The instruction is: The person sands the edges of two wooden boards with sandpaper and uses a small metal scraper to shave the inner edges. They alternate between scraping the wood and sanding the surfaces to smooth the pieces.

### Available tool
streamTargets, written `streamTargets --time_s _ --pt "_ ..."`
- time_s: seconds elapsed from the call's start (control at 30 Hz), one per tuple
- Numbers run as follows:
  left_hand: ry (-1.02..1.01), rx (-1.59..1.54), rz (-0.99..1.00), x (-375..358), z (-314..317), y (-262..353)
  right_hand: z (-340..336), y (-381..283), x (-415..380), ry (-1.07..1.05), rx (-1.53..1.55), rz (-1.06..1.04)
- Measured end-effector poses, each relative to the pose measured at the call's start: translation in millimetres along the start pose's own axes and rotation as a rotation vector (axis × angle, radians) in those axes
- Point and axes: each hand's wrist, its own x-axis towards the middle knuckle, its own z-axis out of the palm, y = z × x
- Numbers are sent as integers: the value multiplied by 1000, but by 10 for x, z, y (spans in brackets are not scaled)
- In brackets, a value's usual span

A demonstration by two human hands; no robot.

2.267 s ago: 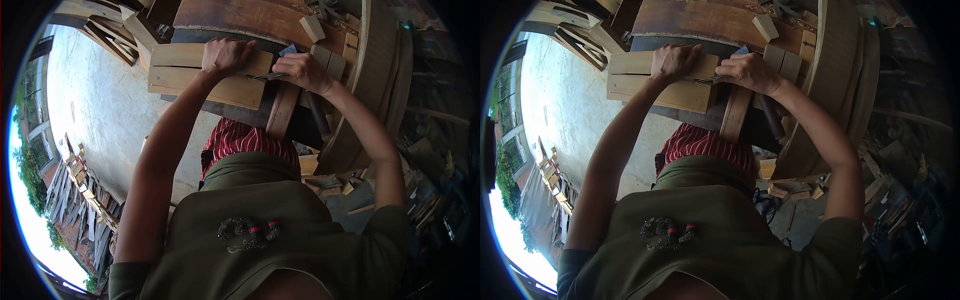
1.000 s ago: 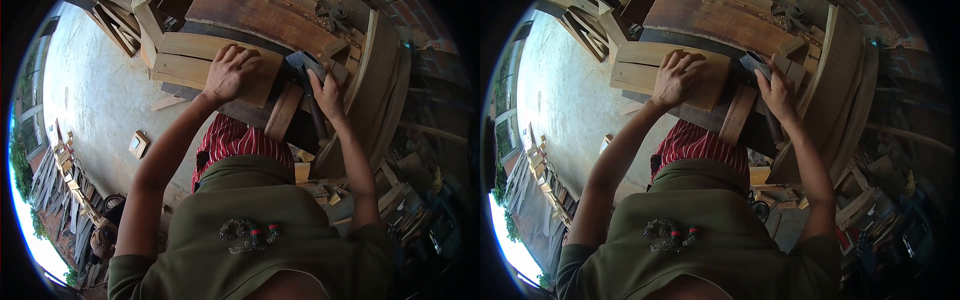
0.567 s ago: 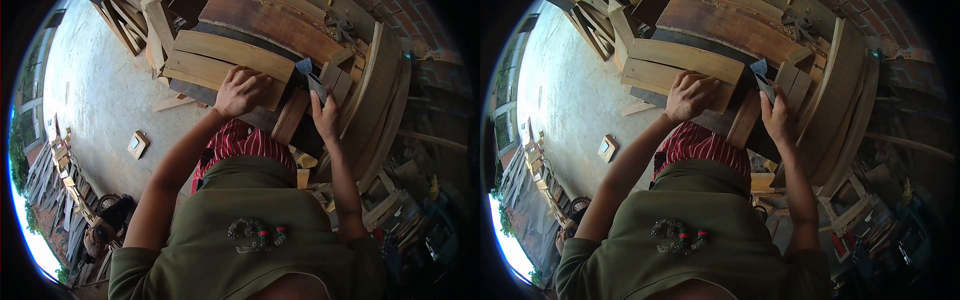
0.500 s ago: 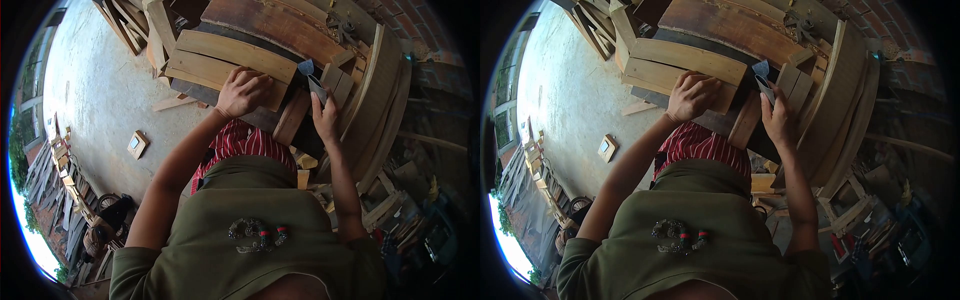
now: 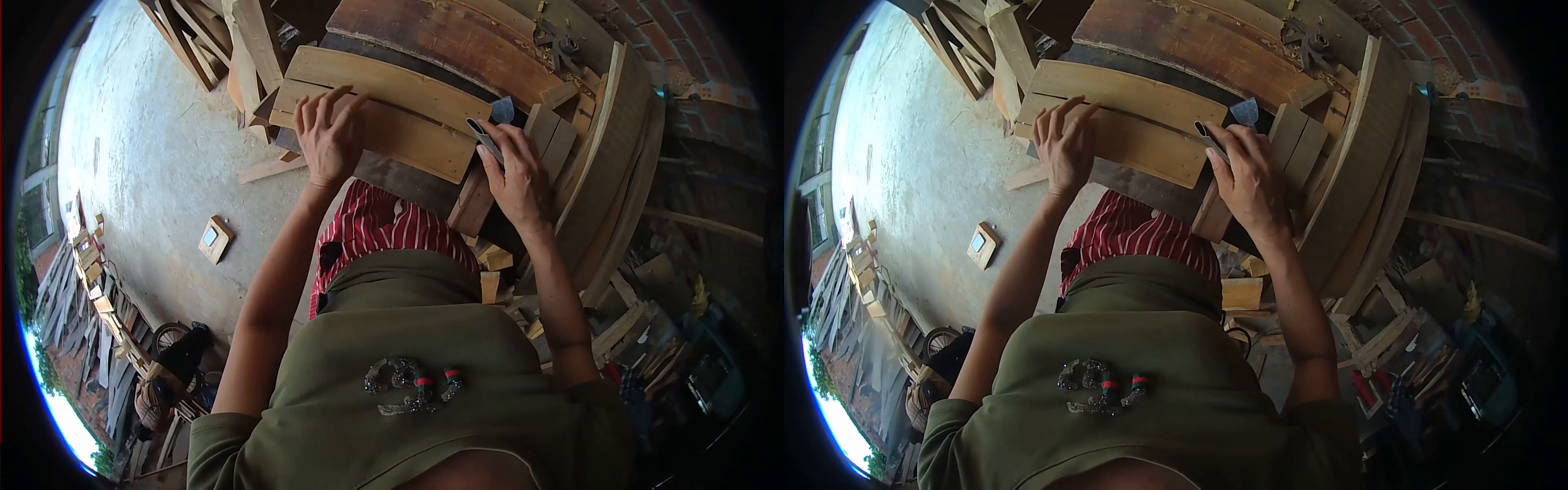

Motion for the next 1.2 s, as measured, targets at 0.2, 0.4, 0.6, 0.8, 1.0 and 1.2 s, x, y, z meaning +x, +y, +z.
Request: streamTargets --time_s 0.2,0.4,0.6,0.8,1.0,1.2 --pt "121 196 -430 155 182 -649 152 9 -17 -95 -72 -81" --pt "88 104 -505 165 211 -639 302 19 -32 -67 -106 -142" --pt "48 9 -622 235 129 -718 147 15 240 -114 99 -37" --pt "-44 -81 -826 339 93 -835 509 -253 964 -280 320 -7" --pt "74 -114 -797 317 139 -797 956 -419 1527 -422 264 30" --pt "161 -100 -751 302 190 -813 1257 -623 1720 -380 262 6"
